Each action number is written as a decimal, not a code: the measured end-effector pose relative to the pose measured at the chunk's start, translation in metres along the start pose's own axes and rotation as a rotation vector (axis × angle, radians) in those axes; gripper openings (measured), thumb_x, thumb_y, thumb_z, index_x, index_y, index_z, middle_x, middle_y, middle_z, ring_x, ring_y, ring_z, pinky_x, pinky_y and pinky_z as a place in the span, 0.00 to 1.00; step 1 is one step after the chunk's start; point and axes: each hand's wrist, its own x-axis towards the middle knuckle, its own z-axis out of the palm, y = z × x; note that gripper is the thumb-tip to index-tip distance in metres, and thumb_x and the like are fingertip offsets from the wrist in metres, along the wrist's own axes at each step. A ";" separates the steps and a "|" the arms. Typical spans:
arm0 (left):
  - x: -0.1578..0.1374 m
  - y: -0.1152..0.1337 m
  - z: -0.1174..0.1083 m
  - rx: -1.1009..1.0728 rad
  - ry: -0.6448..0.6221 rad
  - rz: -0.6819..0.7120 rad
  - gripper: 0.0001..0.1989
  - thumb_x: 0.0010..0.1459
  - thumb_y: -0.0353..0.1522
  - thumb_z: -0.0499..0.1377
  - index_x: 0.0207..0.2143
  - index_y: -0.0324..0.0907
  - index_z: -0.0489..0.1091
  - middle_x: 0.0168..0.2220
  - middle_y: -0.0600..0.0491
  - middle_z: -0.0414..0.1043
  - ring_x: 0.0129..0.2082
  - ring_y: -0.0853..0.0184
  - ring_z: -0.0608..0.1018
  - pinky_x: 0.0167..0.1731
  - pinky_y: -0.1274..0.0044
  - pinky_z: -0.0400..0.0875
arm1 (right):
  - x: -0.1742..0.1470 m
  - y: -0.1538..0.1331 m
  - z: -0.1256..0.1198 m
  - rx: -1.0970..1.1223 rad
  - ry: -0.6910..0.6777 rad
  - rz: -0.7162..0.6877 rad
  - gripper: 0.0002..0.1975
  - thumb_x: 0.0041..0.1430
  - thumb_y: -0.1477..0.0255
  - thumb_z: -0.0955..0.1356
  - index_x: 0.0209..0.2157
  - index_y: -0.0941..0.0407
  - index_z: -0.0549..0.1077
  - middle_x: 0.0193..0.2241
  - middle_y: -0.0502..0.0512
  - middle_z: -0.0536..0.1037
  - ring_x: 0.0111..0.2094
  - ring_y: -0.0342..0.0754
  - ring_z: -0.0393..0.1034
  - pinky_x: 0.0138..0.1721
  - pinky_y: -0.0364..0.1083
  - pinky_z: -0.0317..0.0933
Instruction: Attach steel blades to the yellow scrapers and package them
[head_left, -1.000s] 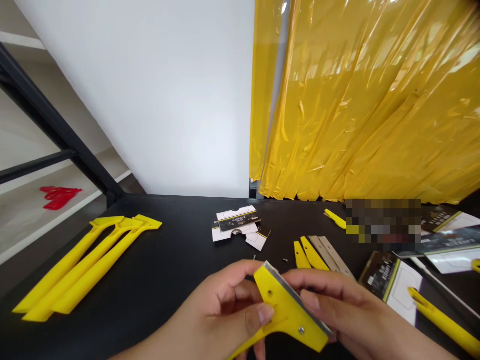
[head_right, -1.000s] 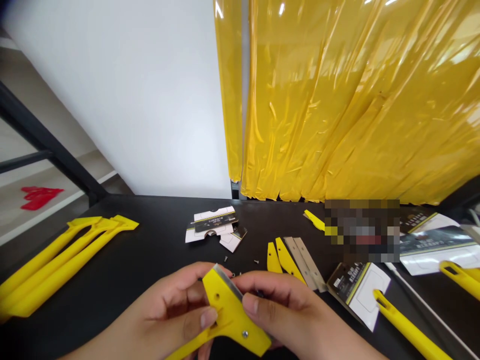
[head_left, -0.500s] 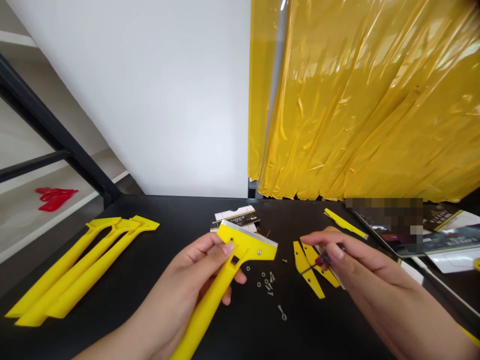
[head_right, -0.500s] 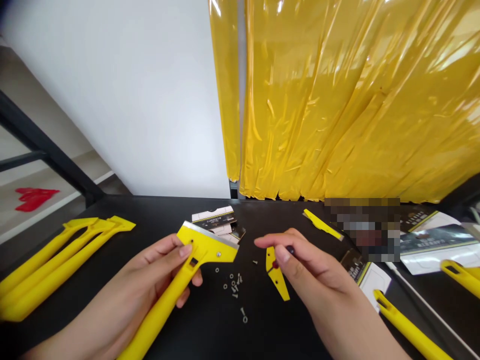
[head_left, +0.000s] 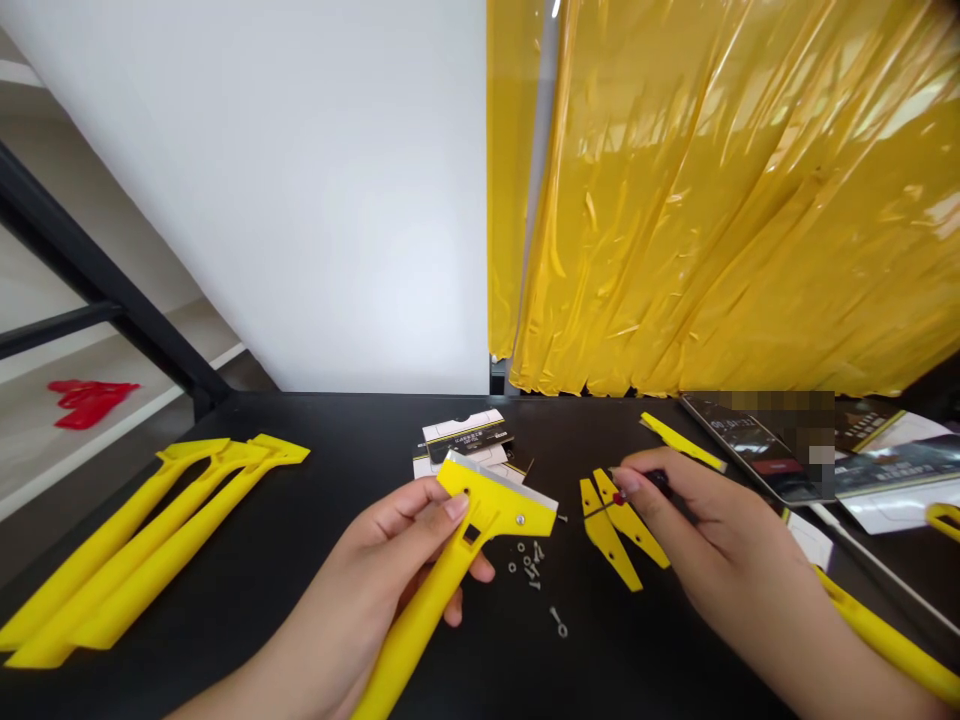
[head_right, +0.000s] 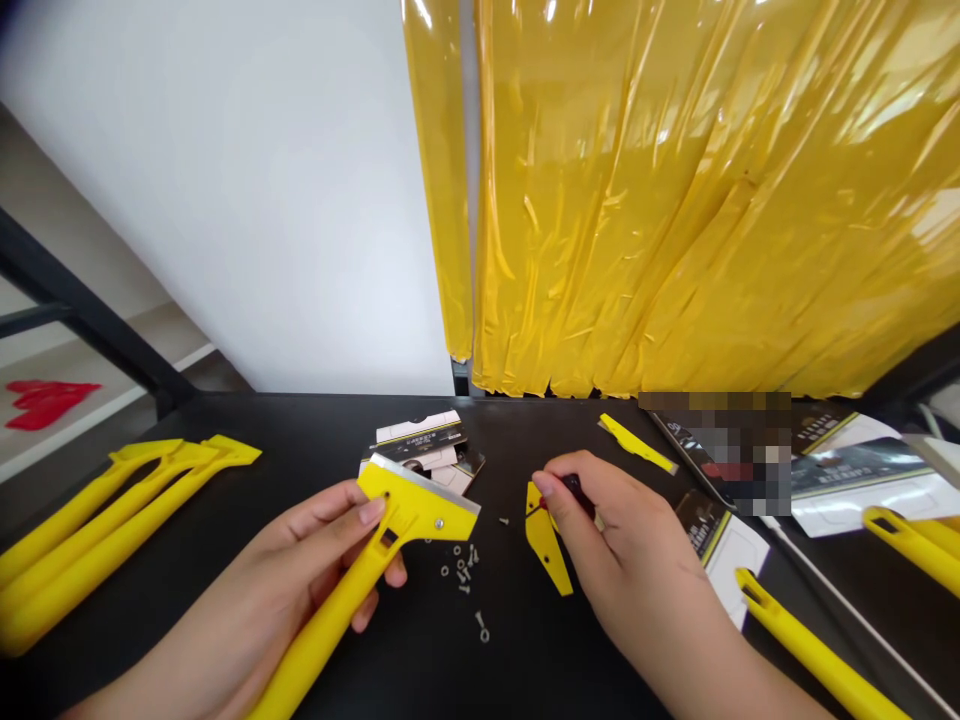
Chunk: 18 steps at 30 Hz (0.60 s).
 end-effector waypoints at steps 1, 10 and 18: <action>0.000 -0.001 0.000 0.001 -0.006 -0.001 0.15 0.67 0.43 0.64 0.45 0.40 0.76 0.30 0.47 0.83 0.25 0.69 0.75 0.25 0.81 0.75 | 0.000 0.001 0.001 -0.004 -0.002 0.000 0.11 0.74 0.62 0.65 0.37 0.49 0.75 0.29 0.44 0.79 0.29 0.44 0.74 0.31 0.41 0.65; 0.002 -0.004 0.001 -0.001 -0.006 0.004 0.16 0.66 0.42 0.65 0.49 0.41 0.75 0.29 0.50 0.81 0.25 0.68 0.75 0.25 0.79 0.75 | 0.002 0.000 0.004 0.002 -0.002 0.012 0.11 0.74 0.61 0.65 0.38 0.48 0.75 0.31 0.44 0.79 0.31 0.45 0.75 0.34 0.42 0.65; 0.002 -0.004 0.001 -0.020 0.003 -0.007 0.18 0.66 0.45 0.64 0.50 0.41 0.76 0.34 0.47 0.82 0.32 0.62 0.79 0.25 0.78 0.74 | 0.001 -0.001 0.004 0.030 0.008 0.006 0.11 0.74 0.61 0.65 0.38 0.49 0.76 0.32 0.46 0.80 0.32 0.46 0.76 0.35 0.43 0.66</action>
